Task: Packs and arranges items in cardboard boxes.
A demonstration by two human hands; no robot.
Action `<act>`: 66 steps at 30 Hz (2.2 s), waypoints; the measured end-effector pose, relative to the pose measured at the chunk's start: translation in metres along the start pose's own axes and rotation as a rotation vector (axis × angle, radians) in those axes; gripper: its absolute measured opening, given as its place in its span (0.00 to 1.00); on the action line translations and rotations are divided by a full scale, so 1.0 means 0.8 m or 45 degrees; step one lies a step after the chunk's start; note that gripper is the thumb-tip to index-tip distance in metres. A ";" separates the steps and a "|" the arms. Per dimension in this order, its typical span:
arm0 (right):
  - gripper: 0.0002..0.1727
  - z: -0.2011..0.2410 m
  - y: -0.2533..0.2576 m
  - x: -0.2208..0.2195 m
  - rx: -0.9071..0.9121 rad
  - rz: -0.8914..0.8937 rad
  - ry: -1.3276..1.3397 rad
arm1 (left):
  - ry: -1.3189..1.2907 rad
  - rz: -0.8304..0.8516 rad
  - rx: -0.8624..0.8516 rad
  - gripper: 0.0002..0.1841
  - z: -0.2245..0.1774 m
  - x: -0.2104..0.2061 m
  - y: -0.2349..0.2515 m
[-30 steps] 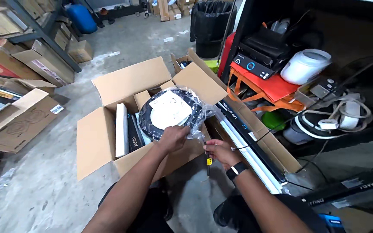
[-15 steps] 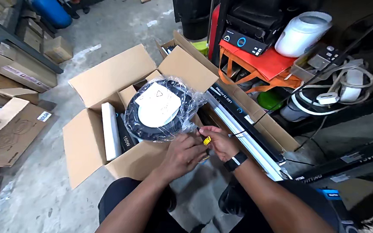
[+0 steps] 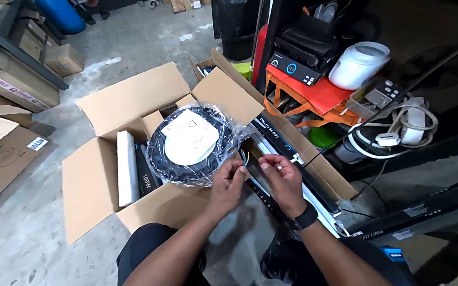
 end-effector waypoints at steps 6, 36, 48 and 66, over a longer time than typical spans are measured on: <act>0.17 0.004 -0.011 -0.004 -0.067 0.106 0.165 | -0.040 0.226 0.088 0.11 0.020 -0.015 -0.005; 0.16 -0.010 -0.011 -0.013 -0.385 0.133 0.427 | -0.205 0.265 0.298 0.05 0.032 -0.028 -0.014; 0.16 -0.005 -0.010 -0.013 -0.333 0.085 0.352 | -0.240 0.149 0.366 0.06 0.038 -0.019 -0.013; 0.15 0.013 -0.011 -0.012 -0.148 0.061 0.223 | 0.170 0.306 -0.015 0.08 0.016 -0.029 -0.016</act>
Point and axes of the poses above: each hand's wrist, its own y-axis towards the middle knuckle, its own x-axis out of the back of the hand, z = x × y, the point moved 9 cm from there along y, towards the middle knuckle, and after that the axes turned 2 degrees about y, right-handed, at the moved point
